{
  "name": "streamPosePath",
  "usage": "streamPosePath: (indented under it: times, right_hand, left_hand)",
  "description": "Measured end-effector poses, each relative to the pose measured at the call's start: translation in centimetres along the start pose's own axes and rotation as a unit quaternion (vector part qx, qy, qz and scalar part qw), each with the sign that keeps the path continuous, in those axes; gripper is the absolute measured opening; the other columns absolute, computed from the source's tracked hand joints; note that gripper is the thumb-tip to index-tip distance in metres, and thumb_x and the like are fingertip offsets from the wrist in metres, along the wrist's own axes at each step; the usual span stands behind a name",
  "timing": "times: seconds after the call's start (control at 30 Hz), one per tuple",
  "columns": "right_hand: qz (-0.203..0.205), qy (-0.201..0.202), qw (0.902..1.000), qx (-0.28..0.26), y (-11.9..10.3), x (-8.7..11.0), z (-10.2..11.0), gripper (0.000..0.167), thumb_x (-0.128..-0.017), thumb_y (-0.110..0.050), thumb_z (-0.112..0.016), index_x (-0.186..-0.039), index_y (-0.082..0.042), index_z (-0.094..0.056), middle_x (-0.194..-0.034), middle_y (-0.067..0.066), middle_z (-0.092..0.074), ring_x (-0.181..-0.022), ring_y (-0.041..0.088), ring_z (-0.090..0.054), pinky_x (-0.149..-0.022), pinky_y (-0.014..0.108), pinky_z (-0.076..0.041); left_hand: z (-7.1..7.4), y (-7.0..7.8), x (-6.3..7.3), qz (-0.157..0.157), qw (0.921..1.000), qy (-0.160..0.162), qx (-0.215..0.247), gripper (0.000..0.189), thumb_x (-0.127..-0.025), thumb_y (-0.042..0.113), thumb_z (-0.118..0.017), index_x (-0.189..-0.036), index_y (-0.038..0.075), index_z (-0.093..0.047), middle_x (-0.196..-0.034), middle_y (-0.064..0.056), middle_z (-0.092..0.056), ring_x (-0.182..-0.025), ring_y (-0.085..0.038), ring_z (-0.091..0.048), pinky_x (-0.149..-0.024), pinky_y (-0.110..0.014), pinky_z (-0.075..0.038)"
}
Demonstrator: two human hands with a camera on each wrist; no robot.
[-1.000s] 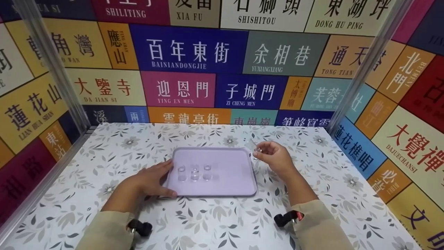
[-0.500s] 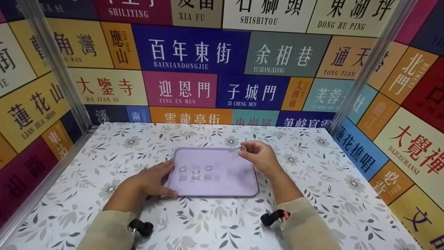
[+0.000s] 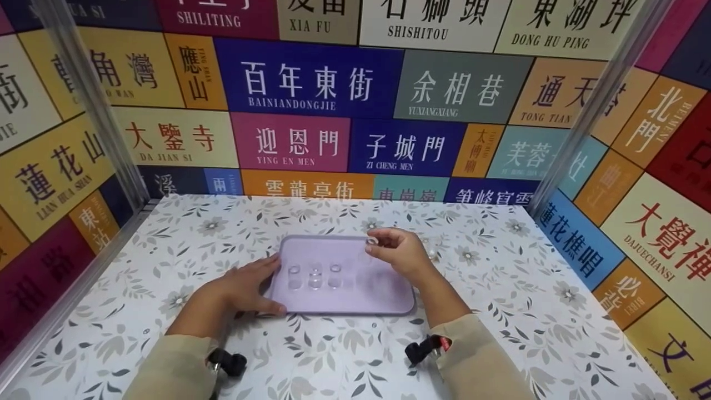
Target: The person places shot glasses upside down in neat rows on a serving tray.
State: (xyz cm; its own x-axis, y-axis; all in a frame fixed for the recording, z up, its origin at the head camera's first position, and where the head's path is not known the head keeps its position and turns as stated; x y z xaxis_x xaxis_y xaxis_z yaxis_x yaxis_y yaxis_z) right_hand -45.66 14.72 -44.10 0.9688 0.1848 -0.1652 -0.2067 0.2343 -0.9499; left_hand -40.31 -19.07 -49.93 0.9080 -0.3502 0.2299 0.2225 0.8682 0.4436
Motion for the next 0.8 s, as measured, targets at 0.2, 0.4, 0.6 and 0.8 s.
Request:
streamPosePath:
  times: [0.2,0.4,0.6,0.8]
  right_hand:
    - [0.000,-0.017,0.9995,0.027,0.4,0.2,-0.8,0.039,-0.087,-0.021,-0.091,-0.123,-0.011,-0.080,-0.108,0.001,-0.080,-0.097,0.015,-0.068,-0.080,0.022,-0.059]
    - [0.005,-0.031,0.9982,0.051,0.6,0.4,-1.7,0.041,-0.088,-0.022,-0.090,-0.125,-0.006,-0.079,-0.105,0.000,-0.080,-0.096,0.013,-0.066,-0.080,0.021,-0.057]
    - [0.001,-0.063,0.9960,0.063,1.1,0.5,-3.0,0.039,-0.087,-0.017,-0.089,-0.124,-0.006,-0.079,-0.106,0.005,-0.081,-0.093,0.013,-0.068,-0.081,0.022,-0.057]
    - [-0.013,-0.100,0.9920,0.077,1.9,0.8,-4.2,0.038,-0.089,-0.014,-0.086,-0.126,-0.006,-0.078,-0.105,0.004,-0.078,-0.092,0.013,-0.067,-0.077,0.021,-0.058]
  left_hand:
    - [0.0,0.0,0.0,0.004,1.0000,-0.002,-0.006,0.130,-0.073,0.080,-0.082,-0.173,0.027,-0.019,-0.183,0.004,-0.011,-0.169,-0.039,-0.013,-0.133,-0.073,-0.007]
    - [0.2,0.2,0.0,0.002,1.0000,0.001,-0.005,0.131,-0.073,0.078,-0.083,-0.173,0.025,-0.019,-0.183,0.003,-0.012,-0.169,-0.039,-0.014,-0.133,-0.073,-0.007]
    - [0.1,0.1,0.0,-0.002,1.0000,0.004,-0.001,0.131,-0.074,0.077,-0.083,-0.173,0.023,-0.018,-0.183,0.002,-0.013,-0.169,-0.038,-0.014,-0.133,-0.073,-0.004]
    - [0.1,0.1,-0.1,0.000,1.0000,0.005,0.001,0.131,-0.074,0.077,-0.084,-0.173,0.023,-0.019,-0.183,0.001,-0.014,-0.169,-0.039,-0.014,-0.133,-0.074,-0.003]
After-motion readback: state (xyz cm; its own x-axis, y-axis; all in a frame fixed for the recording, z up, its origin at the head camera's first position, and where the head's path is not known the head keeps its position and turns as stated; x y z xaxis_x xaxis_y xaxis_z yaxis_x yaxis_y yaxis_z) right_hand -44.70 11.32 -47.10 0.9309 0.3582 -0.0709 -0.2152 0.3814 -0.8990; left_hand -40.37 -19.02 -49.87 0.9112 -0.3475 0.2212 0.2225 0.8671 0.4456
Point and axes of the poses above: each hand's wrist, its own x-axis away from the middle knuckle, its own z-axis out of the back of the hand, y = z × x, the point moved 9 cm from there along -x, towards the middle knuckle
